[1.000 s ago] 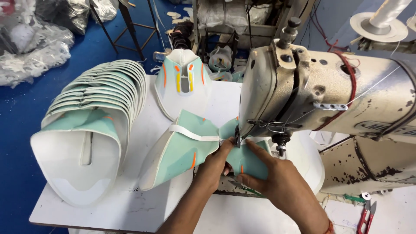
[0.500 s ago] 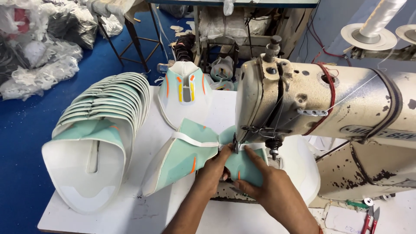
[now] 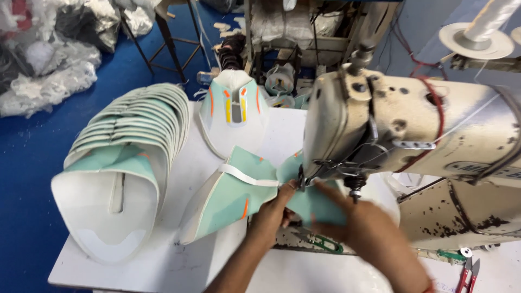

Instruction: The person uses a sewing machine to stitch a white elastic strap onto the side of a light green slipper. They repeatedly pick up slippers from a stack, guide them under the needle, and then place the finished items aside.

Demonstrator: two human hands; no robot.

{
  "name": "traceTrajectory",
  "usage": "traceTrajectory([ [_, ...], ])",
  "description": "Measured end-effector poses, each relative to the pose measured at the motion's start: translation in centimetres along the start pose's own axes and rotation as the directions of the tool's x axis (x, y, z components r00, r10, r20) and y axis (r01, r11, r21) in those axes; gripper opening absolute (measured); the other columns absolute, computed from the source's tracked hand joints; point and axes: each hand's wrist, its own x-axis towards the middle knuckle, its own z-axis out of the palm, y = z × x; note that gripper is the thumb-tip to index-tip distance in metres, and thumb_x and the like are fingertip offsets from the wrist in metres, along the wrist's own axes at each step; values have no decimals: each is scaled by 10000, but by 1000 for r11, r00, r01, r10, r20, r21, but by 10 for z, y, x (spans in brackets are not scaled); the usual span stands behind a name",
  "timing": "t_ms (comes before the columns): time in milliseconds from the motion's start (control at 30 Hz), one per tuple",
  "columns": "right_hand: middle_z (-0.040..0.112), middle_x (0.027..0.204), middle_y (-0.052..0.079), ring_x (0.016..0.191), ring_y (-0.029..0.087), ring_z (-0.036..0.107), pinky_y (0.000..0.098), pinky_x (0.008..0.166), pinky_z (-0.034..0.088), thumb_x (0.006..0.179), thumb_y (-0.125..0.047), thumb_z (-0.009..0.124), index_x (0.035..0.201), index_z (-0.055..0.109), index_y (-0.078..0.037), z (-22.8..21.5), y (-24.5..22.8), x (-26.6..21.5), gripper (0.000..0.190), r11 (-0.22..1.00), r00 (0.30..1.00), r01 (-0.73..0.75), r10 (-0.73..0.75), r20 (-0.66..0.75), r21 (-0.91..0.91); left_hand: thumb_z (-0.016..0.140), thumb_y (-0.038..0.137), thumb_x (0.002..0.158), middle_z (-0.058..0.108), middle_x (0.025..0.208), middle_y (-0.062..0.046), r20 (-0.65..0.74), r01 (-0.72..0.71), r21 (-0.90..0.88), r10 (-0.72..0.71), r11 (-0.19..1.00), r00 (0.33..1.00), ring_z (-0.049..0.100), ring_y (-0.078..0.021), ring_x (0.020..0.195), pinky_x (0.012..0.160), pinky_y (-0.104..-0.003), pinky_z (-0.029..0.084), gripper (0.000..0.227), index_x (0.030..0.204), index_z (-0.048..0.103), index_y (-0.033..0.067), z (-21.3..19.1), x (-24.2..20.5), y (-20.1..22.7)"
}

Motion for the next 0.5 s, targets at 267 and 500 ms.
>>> traceTrajectory([
  [267,622,1057,219,985,395,592,464,826,501,810,-122,804,1145,637,-23,109,90,11,387,975,628,170,-218,-747,-142,623,161,1040,682,935,-38,481,-272,91,197,958,854,628,-109,778,681,-269,510,179,1179,656,53,34,-113,-46],
  [500,634,1048,187,944,409,597,509,845,505,757,-84,738,1032,640,-22,210,93,-2,298,960,788,252,-278,-549,-124,806,358,863,630,1243,-245,357,-501,865,742,-33,567,600,-397,1198,1041,-500,447,608,1248,582,-55,31,-123,56],
])
